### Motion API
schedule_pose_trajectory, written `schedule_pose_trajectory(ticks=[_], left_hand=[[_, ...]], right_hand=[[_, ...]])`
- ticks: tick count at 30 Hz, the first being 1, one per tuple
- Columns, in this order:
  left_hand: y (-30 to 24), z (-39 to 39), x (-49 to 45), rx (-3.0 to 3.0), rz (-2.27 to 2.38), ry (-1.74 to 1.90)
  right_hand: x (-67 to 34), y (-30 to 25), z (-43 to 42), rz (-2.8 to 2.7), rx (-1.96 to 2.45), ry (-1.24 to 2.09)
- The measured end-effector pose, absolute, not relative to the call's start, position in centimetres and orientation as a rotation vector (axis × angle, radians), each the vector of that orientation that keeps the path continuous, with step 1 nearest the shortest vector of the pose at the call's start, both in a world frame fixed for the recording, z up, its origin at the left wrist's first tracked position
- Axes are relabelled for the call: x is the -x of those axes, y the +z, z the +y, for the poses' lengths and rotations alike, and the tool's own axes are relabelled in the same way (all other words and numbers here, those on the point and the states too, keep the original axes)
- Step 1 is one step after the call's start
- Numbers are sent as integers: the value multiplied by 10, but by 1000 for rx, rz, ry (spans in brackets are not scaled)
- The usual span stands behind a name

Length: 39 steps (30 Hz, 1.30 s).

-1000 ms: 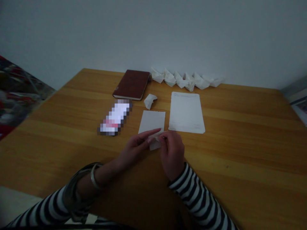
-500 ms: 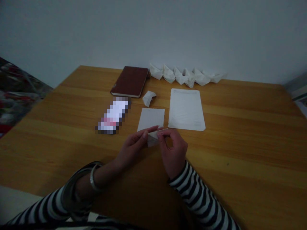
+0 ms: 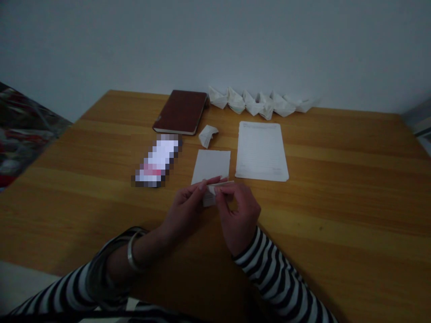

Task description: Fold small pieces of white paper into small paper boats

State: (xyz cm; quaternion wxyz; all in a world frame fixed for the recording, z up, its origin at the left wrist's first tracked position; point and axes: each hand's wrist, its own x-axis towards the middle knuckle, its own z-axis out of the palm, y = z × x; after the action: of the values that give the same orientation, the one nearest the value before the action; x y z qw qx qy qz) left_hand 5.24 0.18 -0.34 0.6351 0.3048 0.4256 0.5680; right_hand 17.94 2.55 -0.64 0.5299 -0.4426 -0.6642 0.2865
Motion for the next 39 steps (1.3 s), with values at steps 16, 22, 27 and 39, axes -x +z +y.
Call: schedule_pose_trajectory(ticks=[16,22,27,39], left_hand=[[-2,0,-49,-724,948,1248],[-5,0,-48,-803,1032,1251],[-3,-2,-50,-806,1155,1303],[2,-1,-50,-796,1271,1431]], right_hand=[[-182,-4,26,-1539,1135,647],[-179,-5,24,-1508,1160,706],[-173,-8,20,-1461,1117,788],[-177,-8,29,-1487,1134,808]])
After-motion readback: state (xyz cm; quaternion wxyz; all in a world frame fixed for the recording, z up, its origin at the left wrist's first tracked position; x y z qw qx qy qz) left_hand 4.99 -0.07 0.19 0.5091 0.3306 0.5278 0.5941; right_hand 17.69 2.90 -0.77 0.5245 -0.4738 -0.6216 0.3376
